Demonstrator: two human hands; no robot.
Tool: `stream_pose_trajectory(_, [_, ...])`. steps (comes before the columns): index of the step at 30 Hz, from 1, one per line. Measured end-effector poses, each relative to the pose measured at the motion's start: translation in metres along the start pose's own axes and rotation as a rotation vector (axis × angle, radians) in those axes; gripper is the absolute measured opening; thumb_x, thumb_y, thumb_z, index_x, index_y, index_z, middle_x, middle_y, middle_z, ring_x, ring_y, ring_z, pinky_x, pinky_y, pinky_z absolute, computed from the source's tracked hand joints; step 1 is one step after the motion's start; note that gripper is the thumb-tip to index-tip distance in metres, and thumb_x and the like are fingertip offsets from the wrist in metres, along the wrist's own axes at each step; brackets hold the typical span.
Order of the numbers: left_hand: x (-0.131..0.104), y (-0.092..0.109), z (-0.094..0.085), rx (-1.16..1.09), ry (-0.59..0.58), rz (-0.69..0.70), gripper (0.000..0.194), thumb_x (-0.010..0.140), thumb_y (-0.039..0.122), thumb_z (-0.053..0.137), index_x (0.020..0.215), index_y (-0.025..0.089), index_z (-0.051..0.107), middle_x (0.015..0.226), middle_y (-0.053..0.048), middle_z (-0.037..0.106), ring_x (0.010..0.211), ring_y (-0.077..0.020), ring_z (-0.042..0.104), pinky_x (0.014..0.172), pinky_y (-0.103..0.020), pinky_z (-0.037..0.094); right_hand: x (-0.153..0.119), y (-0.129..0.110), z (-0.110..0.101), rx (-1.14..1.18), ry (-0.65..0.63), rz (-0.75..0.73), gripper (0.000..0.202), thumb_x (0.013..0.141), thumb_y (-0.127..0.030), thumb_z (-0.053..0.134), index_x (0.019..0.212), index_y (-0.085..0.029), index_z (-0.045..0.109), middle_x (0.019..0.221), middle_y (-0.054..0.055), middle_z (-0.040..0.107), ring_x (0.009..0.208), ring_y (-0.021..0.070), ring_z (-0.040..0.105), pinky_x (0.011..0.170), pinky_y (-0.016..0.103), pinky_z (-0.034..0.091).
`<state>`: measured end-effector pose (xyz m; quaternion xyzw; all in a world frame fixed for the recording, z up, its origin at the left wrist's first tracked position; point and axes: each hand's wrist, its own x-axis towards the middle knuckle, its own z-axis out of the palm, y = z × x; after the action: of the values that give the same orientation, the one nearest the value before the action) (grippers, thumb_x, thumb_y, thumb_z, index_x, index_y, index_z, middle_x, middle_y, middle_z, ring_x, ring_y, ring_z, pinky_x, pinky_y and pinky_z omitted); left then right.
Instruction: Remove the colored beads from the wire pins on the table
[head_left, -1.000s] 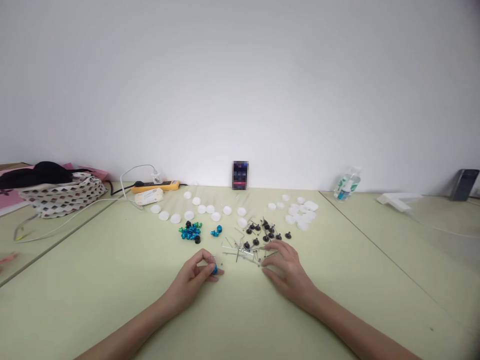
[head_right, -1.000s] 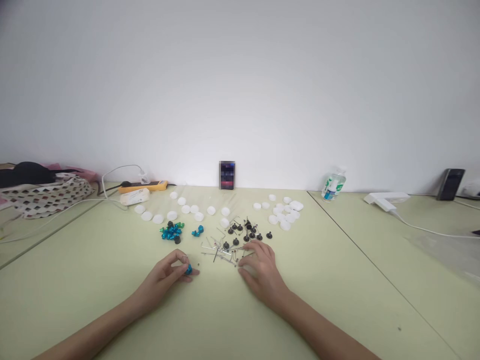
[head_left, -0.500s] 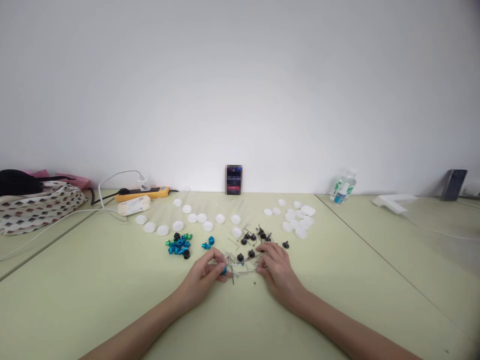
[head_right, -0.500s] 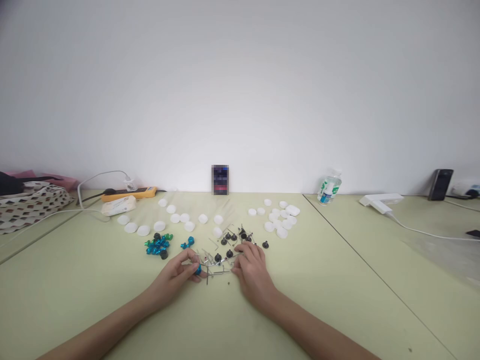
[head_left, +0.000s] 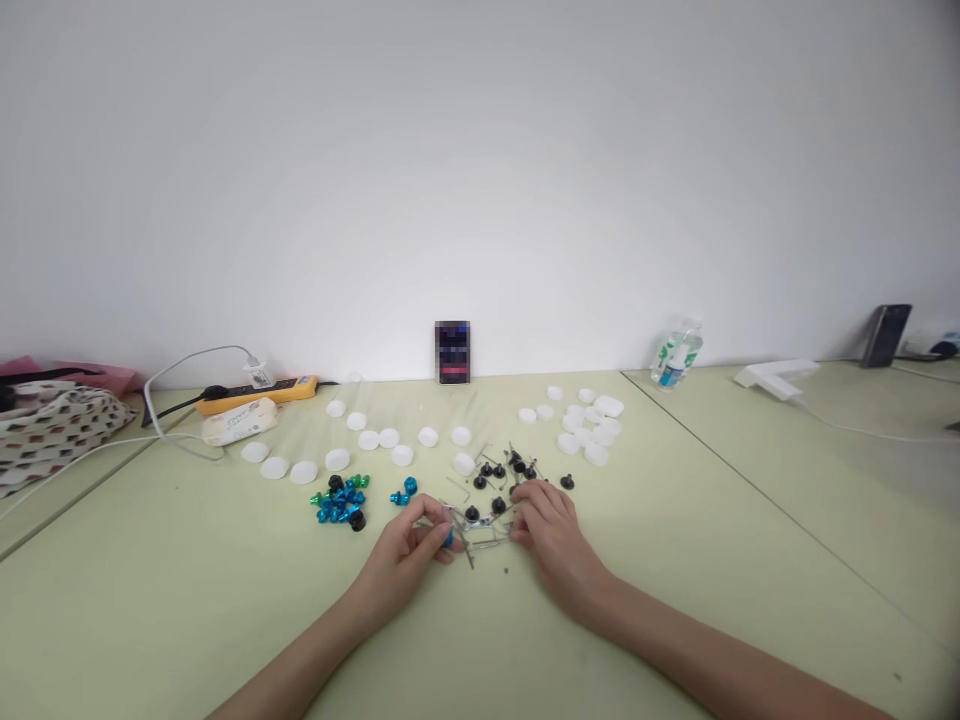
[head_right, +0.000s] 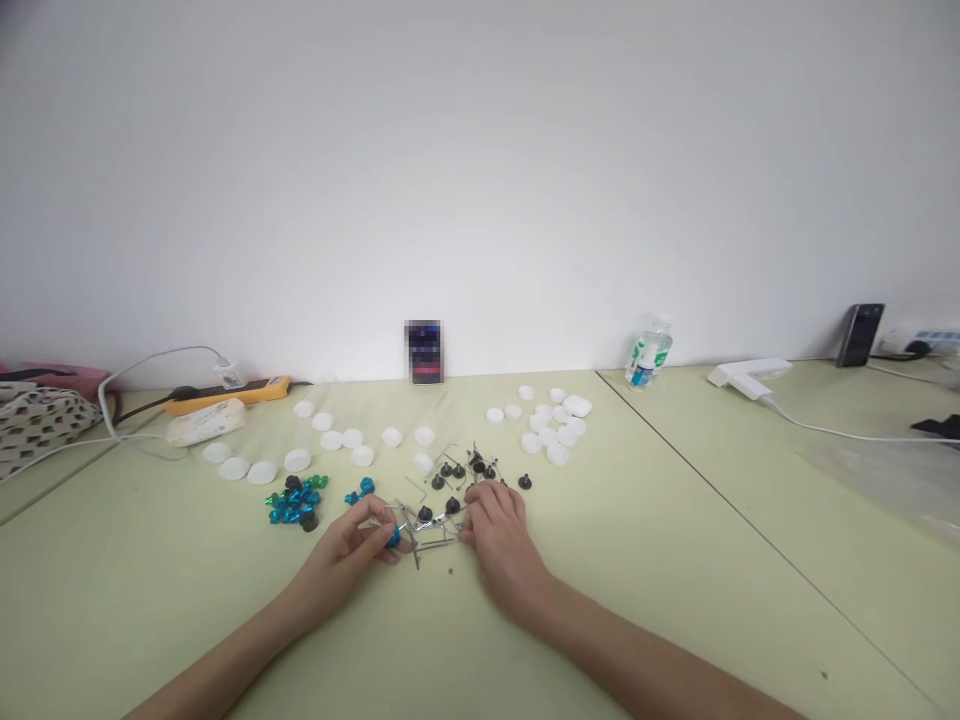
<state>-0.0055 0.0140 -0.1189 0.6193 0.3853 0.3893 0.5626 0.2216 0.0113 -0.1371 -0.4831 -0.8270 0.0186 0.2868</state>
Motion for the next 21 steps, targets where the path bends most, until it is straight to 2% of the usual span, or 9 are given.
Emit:
stream_pose_trajectory(7, [-0.001,0.002,0.0,0.023,-0.011,0.011,0.017,0.085,0.036,0.048,0.083,0.019,0.046,0.086,-0.004,0.059,0.083,-0.0172,0.06,0.071,-0.03,0.048,0.001,-0.005,-0.003,0.001,-0.01,0.065,0.015,0.085,-0.006,0.042,0.077,-0.018,0.044,0.098,0.007,0.052,0.101,0.0213,0.046,0.083,0.039,0.035])
stream_pose_trajectory(13, [0.0,0.003,0.0,0.011,-0.027,0.028,0.019,0.084,0.037,0.049,0.084,0.018,0.047,0.086,-0.004,0.059,0.082,-0.017,0.061,0.071,-0.03,0.048,0.0,-0.007,-0.003,0.019,0.025,0.096,0.021,0.081,0.001,0.035,0.077,-0.018,0.041,0.093,0.006,0.051,0.095,0.0198,0.047,0.077,0.035,0.035])
stream_pose_trajectory(17, [0.0,0.002,0.0,0.0,-0.017,0.027,0.021,0.083,0.039,0.05,0.083,0.018,0.046,0.087,-0.004,0.058,0.082,-0.0171,0.061,0.069,-0.029,0.049,0.001,-0.01,-0.007,0.04,0.07,0.119,0.023,0.079,0.003,0.03,0.076,-0.018,0.039,0.085,0.005,0.05,0.083,0.0177,0.048,0.073,0.033,0.036])
stream_pose_trajectory(21, [0.0,0.002,0.001,-0.001,-0.003,0.043,0.023,0.082,0.04,0.051,0.082,0.018,0.045,0.087,-0.004,0.058,0.081,-0.0173,0.062,0.068,-0.028,0.05,0.001,-0.011,-0.008,0.04,0.061,0.171,0.022,0.08,0.0,0.029,0.076,-0.018,0.04,0.076,0.003,0.05,0.073,0.017,0.045,0.068,0.031,0.038])
